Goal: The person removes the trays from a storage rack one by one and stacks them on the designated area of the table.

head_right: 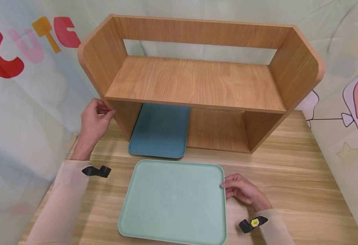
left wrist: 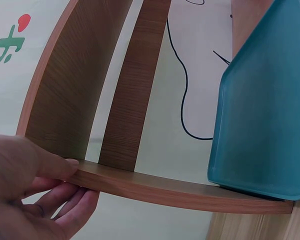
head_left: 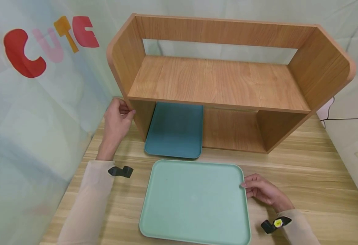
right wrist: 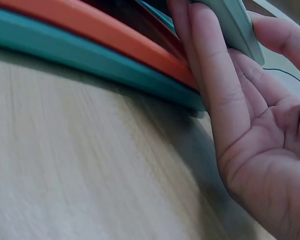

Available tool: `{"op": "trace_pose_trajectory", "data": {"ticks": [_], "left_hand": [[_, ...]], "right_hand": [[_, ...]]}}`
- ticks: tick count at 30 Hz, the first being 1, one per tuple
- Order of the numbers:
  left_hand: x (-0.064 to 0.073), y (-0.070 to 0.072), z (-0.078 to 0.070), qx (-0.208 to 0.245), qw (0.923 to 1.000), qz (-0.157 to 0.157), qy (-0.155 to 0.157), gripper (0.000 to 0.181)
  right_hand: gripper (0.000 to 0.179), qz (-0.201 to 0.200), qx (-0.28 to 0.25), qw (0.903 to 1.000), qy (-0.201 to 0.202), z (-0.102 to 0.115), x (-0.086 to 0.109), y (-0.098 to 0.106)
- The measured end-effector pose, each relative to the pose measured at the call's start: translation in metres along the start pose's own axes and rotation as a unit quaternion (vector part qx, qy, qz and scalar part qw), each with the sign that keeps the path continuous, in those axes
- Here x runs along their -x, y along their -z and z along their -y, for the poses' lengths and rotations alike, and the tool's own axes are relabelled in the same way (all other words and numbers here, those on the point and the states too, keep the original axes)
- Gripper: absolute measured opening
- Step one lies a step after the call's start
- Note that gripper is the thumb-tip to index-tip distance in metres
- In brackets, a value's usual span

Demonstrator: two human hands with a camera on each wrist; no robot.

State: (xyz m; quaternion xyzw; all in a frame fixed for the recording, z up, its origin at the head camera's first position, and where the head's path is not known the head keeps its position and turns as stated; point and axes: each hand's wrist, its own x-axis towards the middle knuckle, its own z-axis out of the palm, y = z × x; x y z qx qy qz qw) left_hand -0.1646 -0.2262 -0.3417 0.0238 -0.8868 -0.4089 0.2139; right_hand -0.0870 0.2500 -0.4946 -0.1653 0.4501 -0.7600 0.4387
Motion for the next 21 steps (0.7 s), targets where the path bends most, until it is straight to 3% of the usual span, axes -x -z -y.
{"op": "trace_pose_trajectory", "data": {"ticks": [8, 12, 14, 17, 21], "left_hand": [[0.000, 0.000, -0.002, 0.000, 1.0000, -0.003, -0.004, 0.022], [0.001, 0.000, -0.002, 0.000, 1.0000, -0.003, -0.002, 0.022], [0.001, 0.000, -0.002, 0.000, 1.0000, -0.002, 0.000, 0.022], [0.001, 0.000, -0.002, 0.000, 1.0000, -0.003, 0.001, 0.022], [0.001, 0.000, -0.002, -0.003, 1.0000, -0.005, 0.000, 0.022]], "right_hand": [[0.041, 0.003, 0.029, 0.9995, -0.015, 0.003, 0.002, 0.002], [0.032, -0.027, 0.075, 0.9957, -0.046, 0.007, 0.005, 0.002], [0.025, -0.055, 0.121, 0.9888, -0.069, 0.010, 0.006, 0.001], [0.015, -0.097, 0.203, 0.9701, -0.091, 0.015, 0.006, -0.002], [0.024, -0.132, 0.277, 0.9460, -0.103, 0.022, 0.003, -0.012]]}}
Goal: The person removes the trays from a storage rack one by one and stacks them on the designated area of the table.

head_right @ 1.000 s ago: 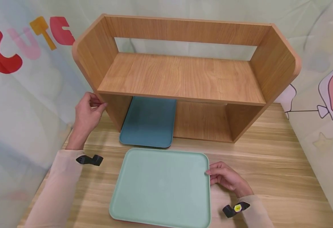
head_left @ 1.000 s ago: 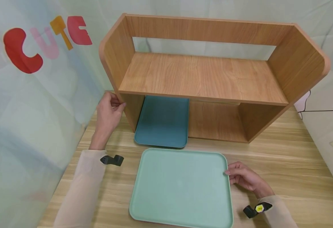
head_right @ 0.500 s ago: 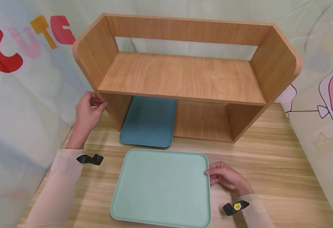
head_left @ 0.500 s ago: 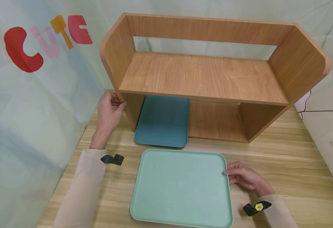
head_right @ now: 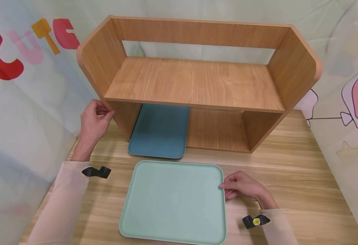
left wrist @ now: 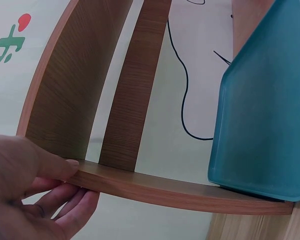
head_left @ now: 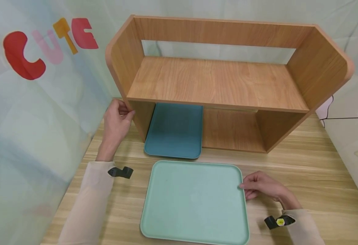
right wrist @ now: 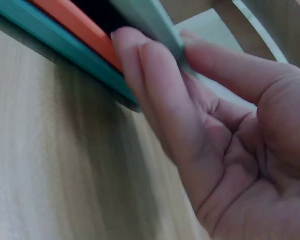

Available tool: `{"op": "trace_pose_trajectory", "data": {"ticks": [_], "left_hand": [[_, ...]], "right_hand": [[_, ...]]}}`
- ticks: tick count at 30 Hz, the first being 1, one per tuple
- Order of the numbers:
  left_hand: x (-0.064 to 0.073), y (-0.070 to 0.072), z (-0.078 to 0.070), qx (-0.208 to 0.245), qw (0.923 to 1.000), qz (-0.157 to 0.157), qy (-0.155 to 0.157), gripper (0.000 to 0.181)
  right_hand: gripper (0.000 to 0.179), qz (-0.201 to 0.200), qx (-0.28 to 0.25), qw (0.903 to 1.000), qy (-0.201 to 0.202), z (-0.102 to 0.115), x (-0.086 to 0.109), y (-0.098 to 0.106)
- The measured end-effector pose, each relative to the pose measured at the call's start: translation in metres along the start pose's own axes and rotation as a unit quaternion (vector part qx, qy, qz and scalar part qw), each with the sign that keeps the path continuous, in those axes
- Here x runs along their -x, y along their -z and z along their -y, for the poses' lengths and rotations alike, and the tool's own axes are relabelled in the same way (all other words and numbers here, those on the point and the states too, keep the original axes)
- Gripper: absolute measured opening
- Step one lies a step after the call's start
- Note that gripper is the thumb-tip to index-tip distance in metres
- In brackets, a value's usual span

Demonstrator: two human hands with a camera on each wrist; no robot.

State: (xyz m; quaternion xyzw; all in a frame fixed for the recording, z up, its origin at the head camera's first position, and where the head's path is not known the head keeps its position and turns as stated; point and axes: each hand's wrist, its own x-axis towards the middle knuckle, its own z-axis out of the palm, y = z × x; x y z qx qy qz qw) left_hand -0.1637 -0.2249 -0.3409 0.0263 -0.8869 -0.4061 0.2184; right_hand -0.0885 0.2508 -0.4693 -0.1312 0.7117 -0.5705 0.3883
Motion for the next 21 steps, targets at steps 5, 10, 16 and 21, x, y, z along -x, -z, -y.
{"op": "trace_pose_trajectory", "data": {"ticks": [5, 10, 16, 21], "left_hand": [[0.000, 0.000, 0.000, -0.006, 1.0000, -0.001, 0.000, 0.022], [0.000, 0.000, -0.001, -0.007, 1.0000, 0.001, 0.003, 0.023], [0.000, 0.001, -0.001, -0.007, 1.0000, 0.000, 0.005, 0.022], [0.000, 0.001, -0.001, -0.007, 0.9999, 0.003, 0.007, 0.023]], "right_hand": [[0.035, -0.026, 0.051, 0.9983, -0.010, 0.012, 0.002, -0.006], [0.038, -0.039, 0.074, 0.9964, -0.017, 0.014, 0.003, -0.007], [0.039, -0.035, 0.105, 0.9936, -0.022, 0.013, -0.001, -0.005], [0.041, -0.023, 0.106, 0.9937, -0.027, 0.015, -0.001, -0.005]]}}
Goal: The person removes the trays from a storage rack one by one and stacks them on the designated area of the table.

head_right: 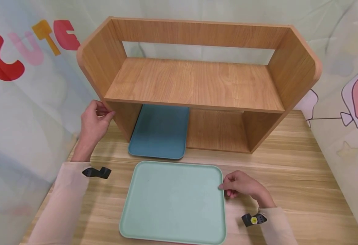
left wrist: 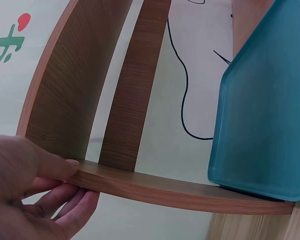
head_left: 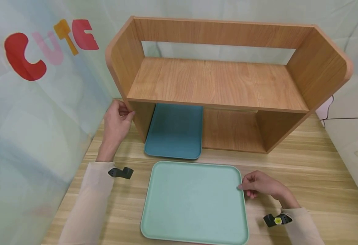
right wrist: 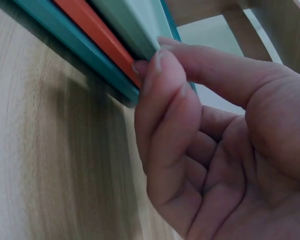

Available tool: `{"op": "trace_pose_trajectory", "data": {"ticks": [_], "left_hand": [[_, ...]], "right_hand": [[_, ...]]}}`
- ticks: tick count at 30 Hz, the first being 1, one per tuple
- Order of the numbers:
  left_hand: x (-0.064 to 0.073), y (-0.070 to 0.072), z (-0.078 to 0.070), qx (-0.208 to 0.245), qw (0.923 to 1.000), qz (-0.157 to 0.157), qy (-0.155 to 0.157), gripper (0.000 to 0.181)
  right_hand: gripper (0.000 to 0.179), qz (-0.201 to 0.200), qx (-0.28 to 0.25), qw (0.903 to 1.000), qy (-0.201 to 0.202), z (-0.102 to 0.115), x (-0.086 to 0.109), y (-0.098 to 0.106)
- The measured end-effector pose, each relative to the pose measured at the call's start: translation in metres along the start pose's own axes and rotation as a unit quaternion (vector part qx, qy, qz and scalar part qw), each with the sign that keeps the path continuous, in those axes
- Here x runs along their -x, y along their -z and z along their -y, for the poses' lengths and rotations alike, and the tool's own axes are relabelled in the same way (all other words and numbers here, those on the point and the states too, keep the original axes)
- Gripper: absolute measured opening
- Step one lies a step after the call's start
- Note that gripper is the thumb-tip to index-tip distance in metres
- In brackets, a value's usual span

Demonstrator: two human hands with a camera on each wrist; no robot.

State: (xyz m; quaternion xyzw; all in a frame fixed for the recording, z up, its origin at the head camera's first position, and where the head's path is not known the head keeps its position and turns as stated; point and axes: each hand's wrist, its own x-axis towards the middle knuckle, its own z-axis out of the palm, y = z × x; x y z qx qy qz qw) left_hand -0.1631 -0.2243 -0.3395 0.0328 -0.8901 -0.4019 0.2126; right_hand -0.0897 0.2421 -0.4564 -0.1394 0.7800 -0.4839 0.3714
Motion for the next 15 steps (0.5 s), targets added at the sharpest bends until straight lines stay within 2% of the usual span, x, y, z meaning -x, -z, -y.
{"op": "trace_pose_trajectory", "data": {"ticks": [15], "left_hand": [[0.0002, -0.0004, 0.0007, 0.001, 1.0000, -0.003, -0.003, 0.022]], "right_hand": [[0.040, 0.007, 0.003, 1.0000, 0.001, 0.0013, 0.0005, -0.0001]]}}
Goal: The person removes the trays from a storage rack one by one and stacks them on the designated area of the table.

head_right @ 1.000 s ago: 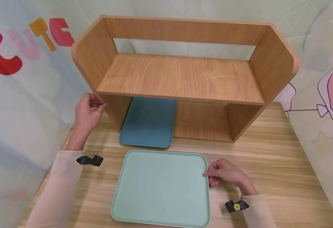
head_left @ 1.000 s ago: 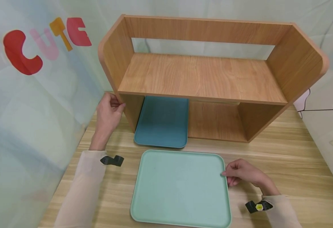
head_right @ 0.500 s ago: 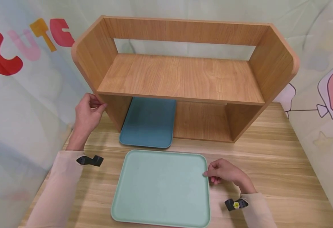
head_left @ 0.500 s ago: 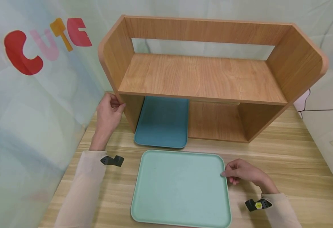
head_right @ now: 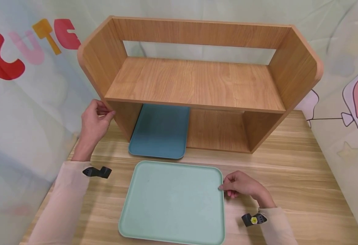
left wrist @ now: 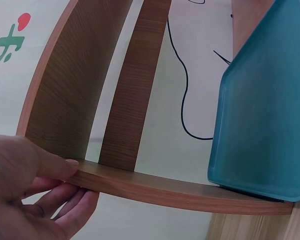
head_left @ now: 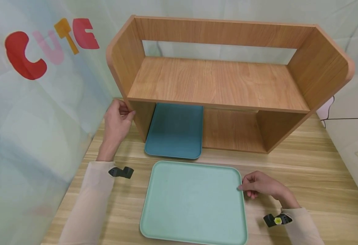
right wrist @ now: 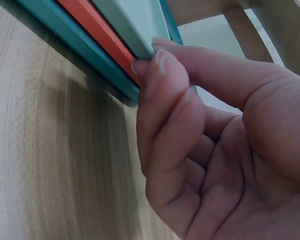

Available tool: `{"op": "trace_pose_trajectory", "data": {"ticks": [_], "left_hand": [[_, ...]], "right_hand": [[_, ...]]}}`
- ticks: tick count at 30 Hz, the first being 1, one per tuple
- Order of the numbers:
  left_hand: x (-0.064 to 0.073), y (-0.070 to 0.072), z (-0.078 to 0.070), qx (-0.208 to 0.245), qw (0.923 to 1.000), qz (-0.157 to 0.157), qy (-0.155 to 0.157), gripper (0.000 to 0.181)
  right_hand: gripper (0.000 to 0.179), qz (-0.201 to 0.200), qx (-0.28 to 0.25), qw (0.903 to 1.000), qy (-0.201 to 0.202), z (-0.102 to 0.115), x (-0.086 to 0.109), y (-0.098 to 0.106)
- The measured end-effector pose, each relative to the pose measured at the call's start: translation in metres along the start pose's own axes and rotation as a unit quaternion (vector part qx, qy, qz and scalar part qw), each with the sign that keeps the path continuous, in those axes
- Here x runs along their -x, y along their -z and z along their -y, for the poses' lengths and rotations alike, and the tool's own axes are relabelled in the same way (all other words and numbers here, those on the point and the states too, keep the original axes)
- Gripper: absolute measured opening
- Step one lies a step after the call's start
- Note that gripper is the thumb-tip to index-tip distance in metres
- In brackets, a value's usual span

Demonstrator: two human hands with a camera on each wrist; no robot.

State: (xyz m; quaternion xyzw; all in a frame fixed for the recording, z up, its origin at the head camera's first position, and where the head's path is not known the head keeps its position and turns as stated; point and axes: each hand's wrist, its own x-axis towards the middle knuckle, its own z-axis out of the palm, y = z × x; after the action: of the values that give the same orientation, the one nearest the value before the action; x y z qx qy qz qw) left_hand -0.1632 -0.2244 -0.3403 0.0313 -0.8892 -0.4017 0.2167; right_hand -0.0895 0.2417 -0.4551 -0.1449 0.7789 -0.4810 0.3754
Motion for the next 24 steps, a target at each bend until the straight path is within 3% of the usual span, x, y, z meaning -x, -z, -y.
{"op": "trace_pose_trajectory", "data": {"ticks": [8, 13, 18, 24], "left_hand": [[0.000, 0.000, 0.000, 0.000, 1.0000, -0.001, -0.001, 0.023], [-0.001, 0.000, 0.001, 0.002, 1.0000, 0.000, -0.001, 0.022], [-0.001, 0.000, 0.001, 0.005, 1.0000, 0.002, 0.000, 0.022], [0.000, 0.000, 0.000, 0.014, 0.9999, 0.004, 0.004, 0.023]], "right_hand": [[0.032, -0.029, 0.014, 0.9995, -0.005, 0.000, -0.002, 0.004], [0.030, -0.085, -0.007, 0.9963, -0.008, 0.001, -0.003, 0.010], [0.038, -0.153, -0.032, 0.9876, -0.013, 0.004, -0.006, 0.013], [0.050, -0.171, -0.075, 0.9823, 0.015, 0.006, -0.014, 0.013]]}}
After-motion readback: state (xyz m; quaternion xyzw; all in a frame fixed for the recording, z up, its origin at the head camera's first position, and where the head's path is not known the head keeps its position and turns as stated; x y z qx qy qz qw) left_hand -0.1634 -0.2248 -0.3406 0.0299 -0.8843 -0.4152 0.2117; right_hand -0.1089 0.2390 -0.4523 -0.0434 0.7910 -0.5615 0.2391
